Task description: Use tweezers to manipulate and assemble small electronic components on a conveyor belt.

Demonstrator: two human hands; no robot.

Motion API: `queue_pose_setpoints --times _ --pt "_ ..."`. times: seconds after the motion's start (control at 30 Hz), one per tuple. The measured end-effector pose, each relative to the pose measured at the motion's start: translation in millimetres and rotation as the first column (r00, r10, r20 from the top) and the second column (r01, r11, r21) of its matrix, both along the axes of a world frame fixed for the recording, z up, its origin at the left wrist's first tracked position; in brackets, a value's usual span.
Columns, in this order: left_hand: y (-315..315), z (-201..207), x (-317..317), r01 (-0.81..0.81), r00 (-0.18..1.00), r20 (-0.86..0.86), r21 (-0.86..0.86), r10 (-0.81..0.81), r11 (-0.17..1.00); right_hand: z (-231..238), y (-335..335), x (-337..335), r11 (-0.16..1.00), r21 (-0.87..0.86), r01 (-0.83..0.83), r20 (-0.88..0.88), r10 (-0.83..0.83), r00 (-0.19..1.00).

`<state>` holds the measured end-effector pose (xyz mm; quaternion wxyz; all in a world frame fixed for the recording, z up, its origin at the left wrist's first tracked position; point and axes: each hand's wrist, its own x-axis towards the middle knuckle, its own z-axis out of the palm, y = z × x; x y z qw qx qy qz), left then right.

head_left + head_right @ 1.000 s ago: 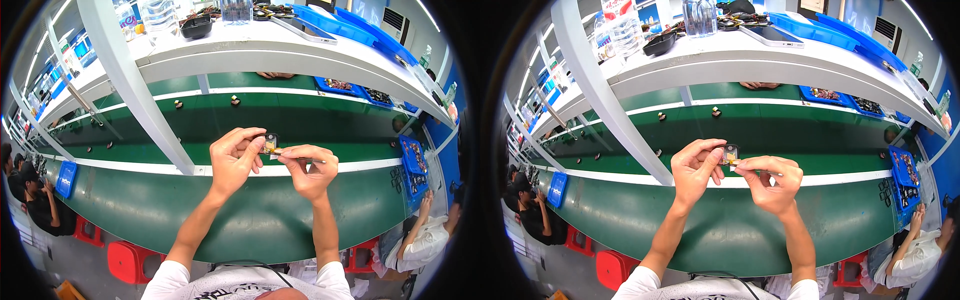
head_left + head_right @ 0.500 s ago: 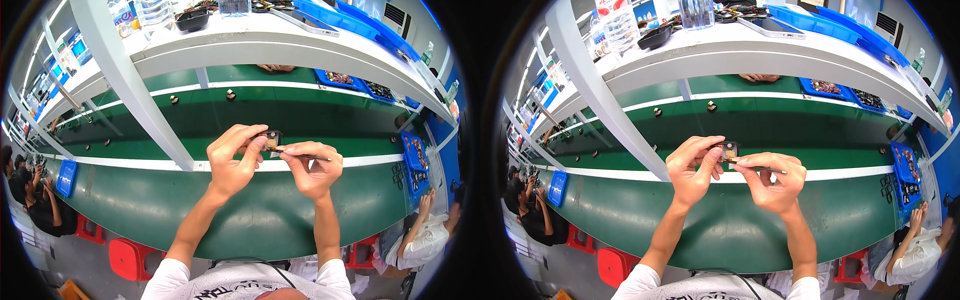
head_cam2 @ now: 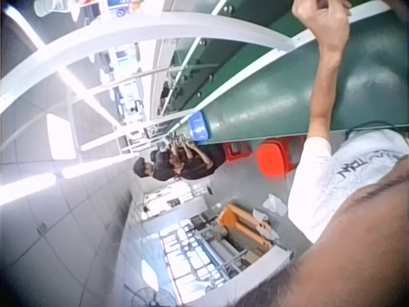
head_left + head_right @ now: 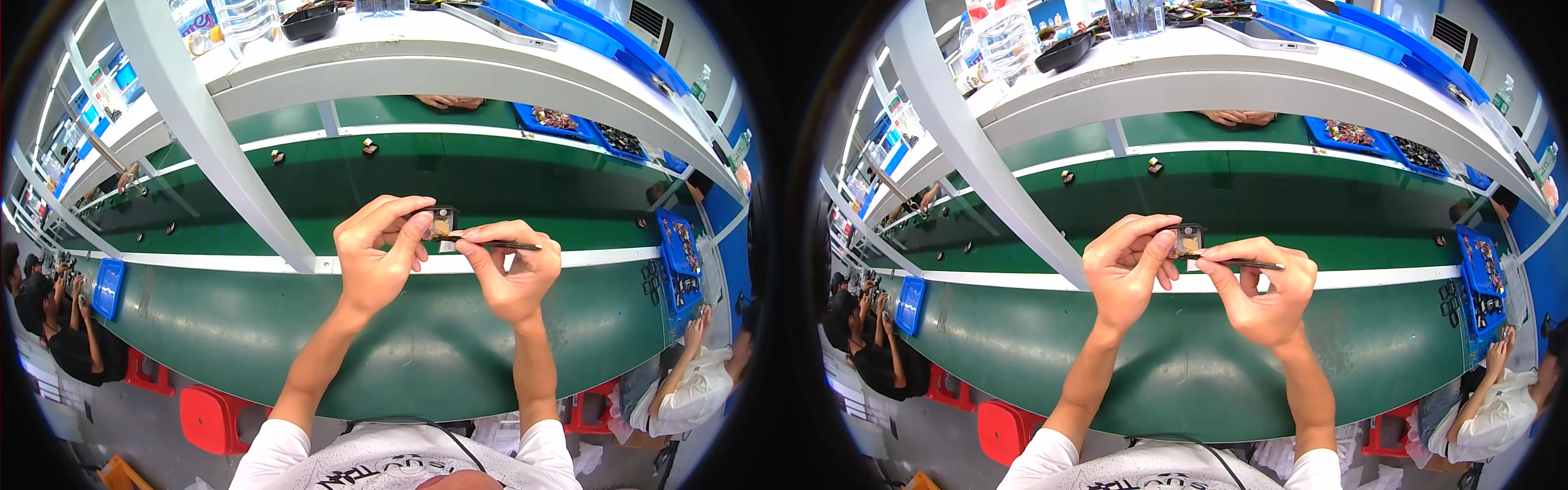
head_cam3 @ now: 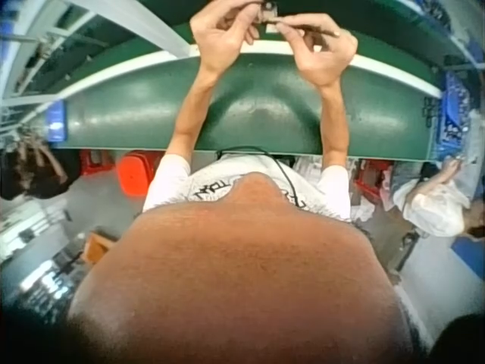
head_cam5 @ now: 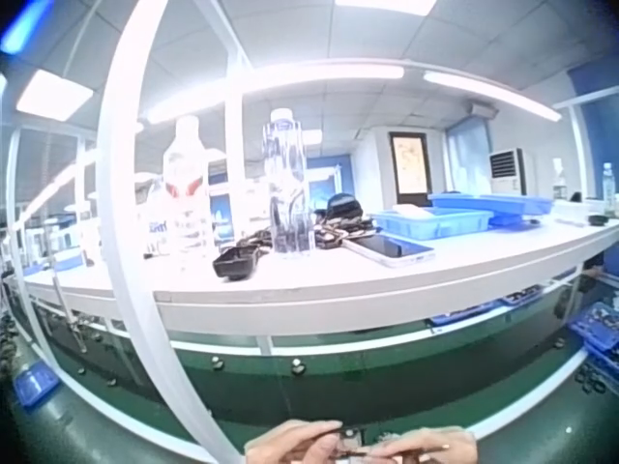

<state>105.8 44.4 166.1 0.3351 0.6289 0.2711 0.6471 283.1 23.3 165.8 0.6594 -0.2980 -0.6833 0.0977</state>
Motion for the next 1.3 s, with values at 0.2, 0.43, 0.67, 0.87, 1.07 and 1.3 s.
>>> queue_pose_setpoints --times 0.2,0.43,0.67,0.87,1.07,1.3 --pt "2.9 -0.4 -1.2 0.027 1.000 -0.012 -0.033 -0.027 0.999 1.5 1.4 0.9 1.000 0.017 -0.006 0.005 0.006 1.000" --pt "3.4 0.8 -2.3 0.032 0.999 -0.017 -0.062 -0.033 0.998 6.5 2.1 -1.5 0.995 0.083 -0.056 0.090 0.049 0.995" --pt "1.8 0.9 -0.7 0.038 0.999 -0.021 -0.078 -0.040 0.996 2.6 5.8 -0.5 0.985 0.170 -0.019 0.167 -0.010 0.986" --pt "2.0 0.8 0.2 0.033 0.999 -0.016 -0.082 -0.034 0.996 7.8 0.0 2.4 0.984 0.180 0.010 0.244 -0.054 0.968" --pt "0.9 0.0 1.1 0.011 0.999 -0.039 -0.098 -0.015 0.995 8.4 -3.7 6.2 0.952 0.306 0.031 0.367 -0.148 0.919" --pt "-0.5 -3.1 6.5 -0.003 0.998 -0.060 -0.106 -0.004 0.994 10.9 -8.6 6.3 0.930 0.364 0.050 0.453 -0.224 0.863"
